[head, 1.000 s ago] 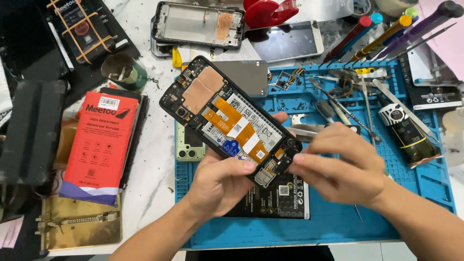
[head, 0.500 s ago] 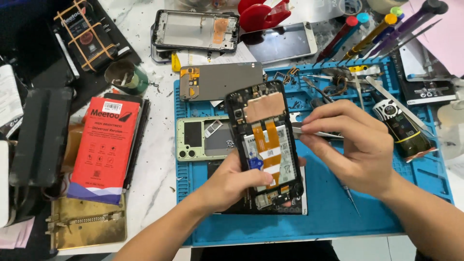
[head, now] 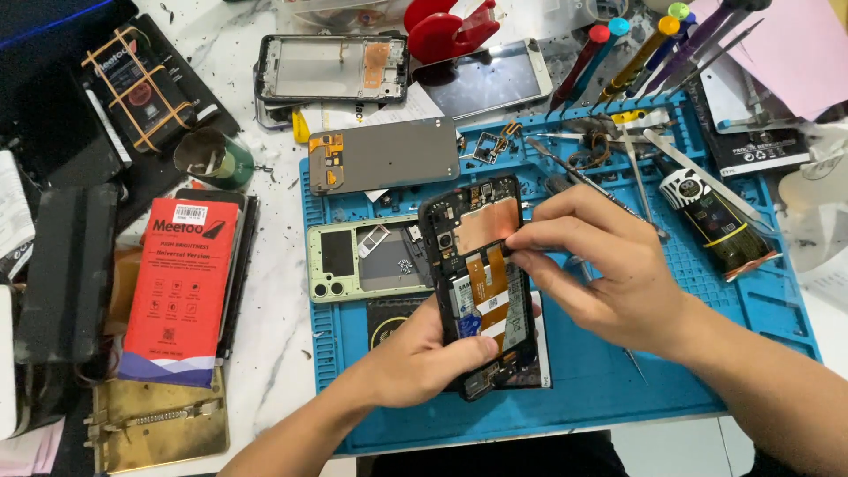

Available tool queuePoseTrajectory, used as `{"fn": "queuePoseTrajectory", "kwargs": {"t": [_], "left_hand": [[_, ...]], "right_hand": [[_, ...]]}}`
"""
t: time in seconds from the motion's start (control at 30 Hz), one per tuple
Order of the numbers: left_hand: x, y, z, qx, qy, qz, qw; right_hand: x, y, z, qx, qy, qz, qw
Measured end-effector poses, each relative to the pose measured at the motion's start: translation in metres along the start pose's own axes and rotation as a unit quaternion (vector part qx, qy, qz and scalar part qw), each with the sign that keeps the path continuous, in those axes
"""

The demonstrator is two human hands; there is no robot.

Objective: Disassembling a smartphone by prying open the casing and disconnecting internal ribbon cables and components.

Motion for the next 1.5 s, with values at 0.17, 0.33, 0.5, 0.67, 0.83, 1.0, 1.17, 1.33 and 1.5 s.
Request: {"fn": "queuePoseTrajectory", "kwargs": {"t": [0.17,0.33,0.5,0.67,0.83,1.0,1.17,1.33,1.5], "left_hand": [[-0.011,-0.005,0.002,-0.002,0.046,0.047,0.998],[-0.01,-0.005,0.002,0.01,0.066,0.062,0.996],[-0.011,-0.003,0.002,0.023,0.048,0.04,0.998],[-0.004,-0.004,0.001,0.02,0.047,0.032,0.998],[-0.004,-0.002,-0.001,0.014,0.051,0.028,0.998],[-0.003,-0.003,-0.002,0.003,0.091,0.05,0.995],[-0.008,-0.004,0.001,0.009,0.064,0.05,0.997],[-0.002,-0.004,0.0,0.017,0.014,-0.005,1.0],[-0.007,-0.002,0.001,0.018,0.073,-0.225,0.971]], "right_hand": [[0.002,0.001,0.002,0.027,-0.011,-0.011,1.0],[-0.001,0.005,0.004,0.064,-0.075,0.021,0.995],[0.0,0.009,0.005,0.083,-0.116,0.026,0.989],[-0.002,0.012,0.007,0.086,-0.121,0.041,0.988],[-0.004,0.011,0.007,0.086,-0.13,0.075,0.985],[0.0,-0.002,0.002,0.007,-0.145,0.082,0.986],[0.001,-0.004,-0.001,-0.035,-0.15,0.101,0.983],[0.0,-0.001,-0.004,-0.062,-0.169,0.138,0.974],[-0.001,0.003,-0.003,-0.065,-0.228,0.274,0.932]]}}
Point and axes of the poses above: each hand's wrist, its own z-axis towards the middle knuckle, its own y-axis out of the back of the hand, x = y × z, the point moved 1 cm from there along z, towards the middle knuckle, and after that the axes turned 6 degrees about z, right-handed, at the moved point
